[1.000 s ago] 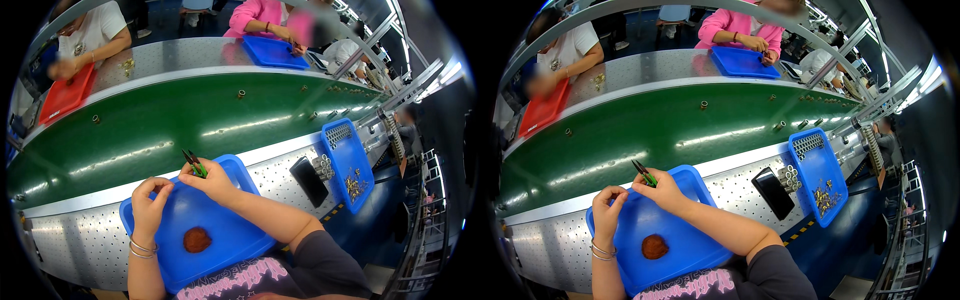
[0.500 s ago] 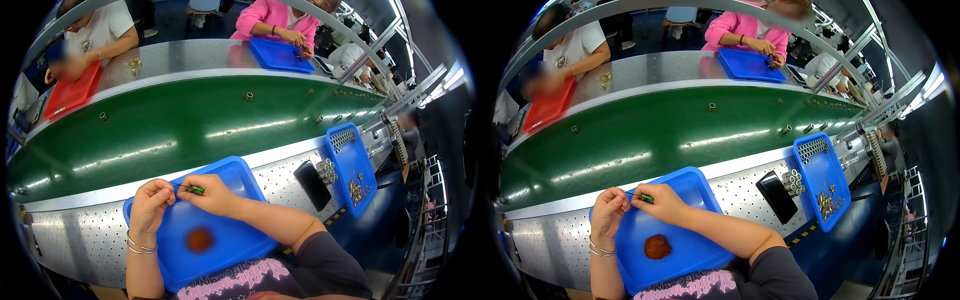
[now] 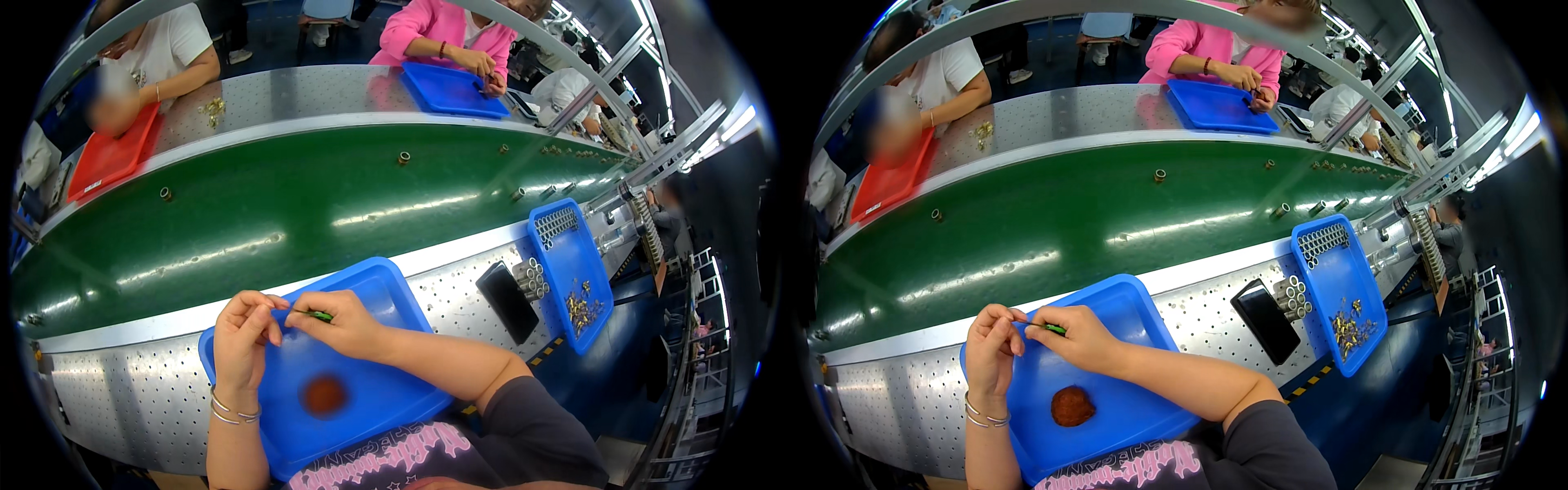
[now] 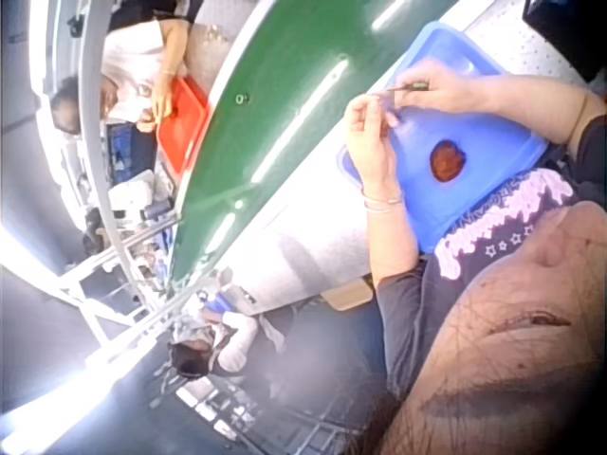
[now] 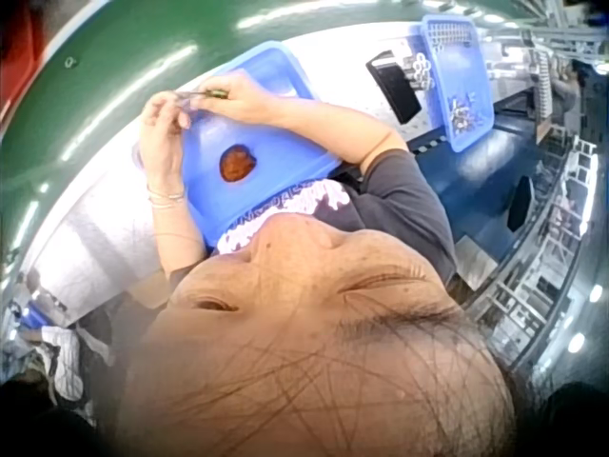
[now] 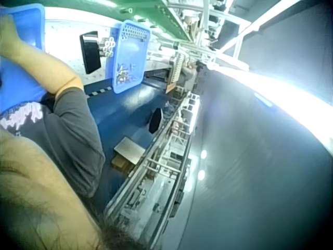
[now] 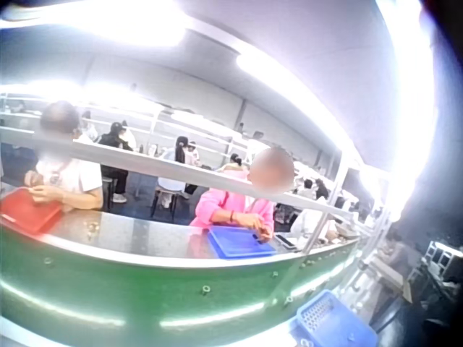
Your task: The person uses green-handled pliers to manipulate a small brown object on a blue tray, then picks up a small metal cylinder and uses the pliers to adjust it. The person works at a curved assembly line with other workers visible in the background.
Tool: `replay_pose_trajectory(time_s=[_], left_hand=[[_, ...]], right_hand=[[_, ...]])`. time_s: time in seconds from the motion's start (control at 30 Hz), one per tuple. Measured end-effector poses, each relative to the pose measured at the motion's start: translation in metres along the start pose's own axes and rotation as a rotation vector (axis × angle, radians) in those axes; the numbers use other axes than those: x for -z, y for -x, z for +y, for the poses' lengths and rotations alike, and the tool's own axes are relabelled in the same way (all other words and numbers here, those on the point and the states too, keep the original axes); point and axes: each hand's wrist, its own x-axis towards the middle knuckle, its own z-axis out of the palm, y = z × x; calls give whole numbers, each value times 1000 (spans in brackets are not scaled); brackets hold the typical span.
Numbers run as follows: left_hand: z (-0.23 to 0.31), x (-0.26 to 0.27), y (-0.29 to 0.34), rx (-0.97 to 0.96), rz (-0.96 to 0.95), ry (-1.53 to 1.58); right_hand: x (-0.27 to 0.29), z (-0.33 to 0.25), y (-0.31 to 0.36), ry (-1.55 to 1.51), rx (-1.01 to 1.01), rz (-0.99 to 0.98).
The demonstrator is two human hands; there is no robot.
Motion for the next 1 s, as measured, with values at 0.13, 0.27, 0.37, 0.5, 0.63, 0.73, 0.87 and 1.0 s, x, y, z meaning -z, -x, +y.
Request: replay_pose_trajectory(time_s=[0.13,0.27,0.37,0.5,0.63,0.73,0.87,1.0], left_hand=[[0,8,1,-79,149,-110],[0,3,-4,-119,186,-194],[-1,2,-2,-138,182,-339],[-8,-2,3,-96,117,-554],[-10,-5,3,-146,103,-634],[-9,-4,2,-139,98,-592],[-10,-8,1,-165,111,-530],[-7,-7,0,-63,18,-439]], right_hand=[[-4,9,-3,-65,3,43],[7,0,-3,-136,5,162],[6,0,-4,-11,75,189],[3,7,-5,31,96,131],[2,10,-7,9,96,133],[10,6,-7,24,-6,75],[12,4,-7,25,-4,53],[14,1,-6,-14,-55,25]])
